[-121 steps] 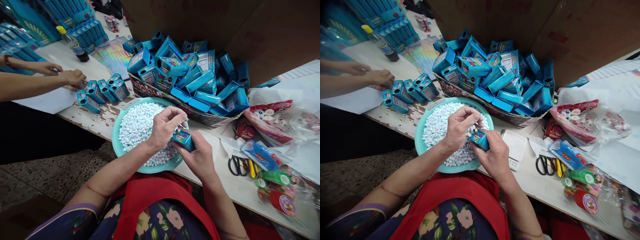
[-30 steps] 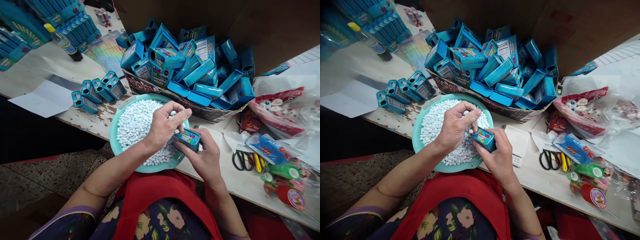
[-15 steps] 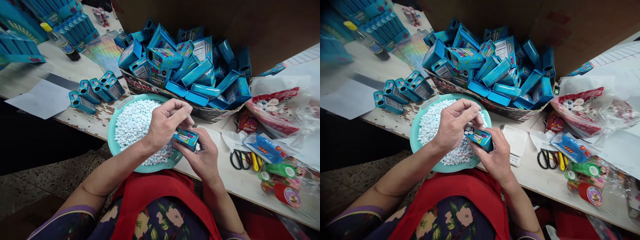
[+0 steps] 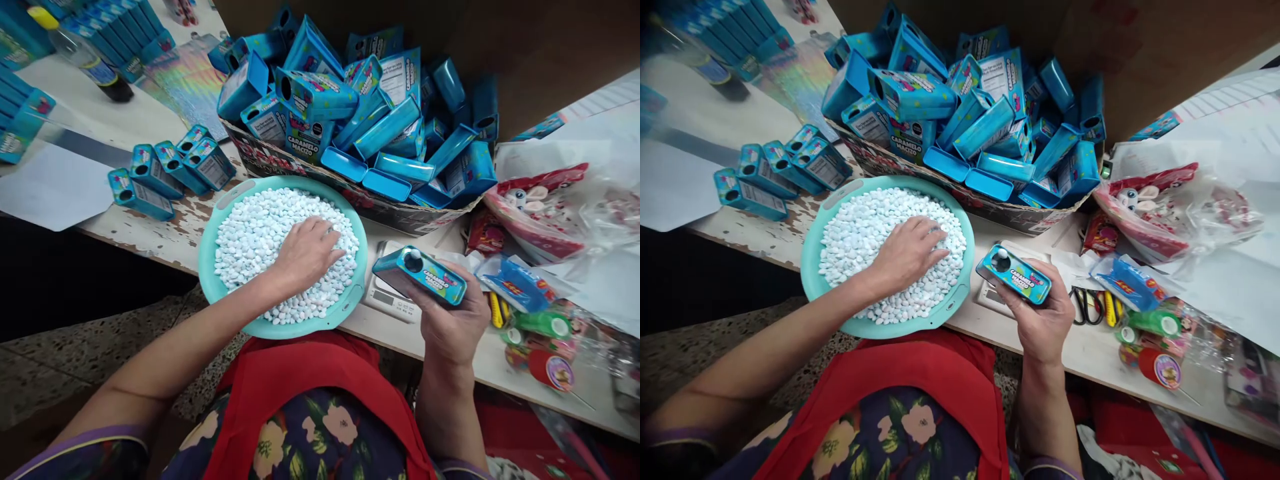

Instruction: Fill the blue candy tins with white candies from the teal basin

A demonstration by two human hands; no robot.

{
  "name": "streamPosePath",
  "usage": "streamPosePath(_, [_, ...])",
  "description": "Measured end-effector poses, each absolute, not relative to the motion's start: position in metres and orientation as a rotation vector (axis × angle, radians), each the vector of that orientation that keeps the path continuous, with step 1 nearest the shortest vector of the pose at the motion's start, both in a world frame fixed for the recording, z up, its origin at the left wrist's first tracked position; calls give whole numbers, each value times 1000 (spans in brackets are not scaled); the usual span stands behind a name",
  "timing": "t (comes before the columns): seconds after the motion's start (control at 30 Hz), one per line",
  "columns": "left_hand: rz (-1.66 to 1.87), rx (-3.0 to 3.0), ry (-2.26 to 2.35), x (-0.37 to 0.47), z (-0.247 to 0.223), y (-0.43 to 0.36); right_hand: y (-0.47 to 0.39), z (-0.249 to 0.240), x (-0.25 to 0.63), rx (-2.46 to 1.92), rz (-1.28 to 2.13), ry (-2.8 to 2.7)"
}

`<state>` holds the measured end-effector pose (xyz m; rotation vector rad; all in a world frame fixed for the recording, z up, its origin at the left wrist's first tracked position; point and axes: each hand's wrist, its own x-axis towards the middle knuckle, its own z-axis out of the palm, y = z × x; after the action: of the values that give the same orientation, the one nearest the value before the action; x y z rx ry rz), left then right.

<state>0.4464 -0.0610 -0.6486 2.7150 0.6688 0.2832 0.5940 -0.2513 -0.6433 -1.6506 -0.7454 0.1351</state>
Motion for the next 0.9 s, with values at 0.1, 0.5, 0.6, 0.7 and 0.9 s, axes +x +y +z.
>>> streamPosePath(0.1, [130, 2946, 702, 449, -656, -72, -258, -648, 602, -1631, 75, -740])
streamPosePath(0.5, [583, 2258, 845, 451, -659, -62, -241, -636, 581, -1725, 209, -1002])
streamPosePath(0.6, [684, 1663, 865, 452, -641, -57, -236, -623, 575, -1742, 180, -1097])
streamPosePath(0.7, [649, 1062, 778, 458, -612, -58, -227, -612, 568, -1744, 134, -1231])
streamPosePath(0.9, [783, 869, 731, 476, -582, -74, -207, -605, 553, -1722, 202, -1360])
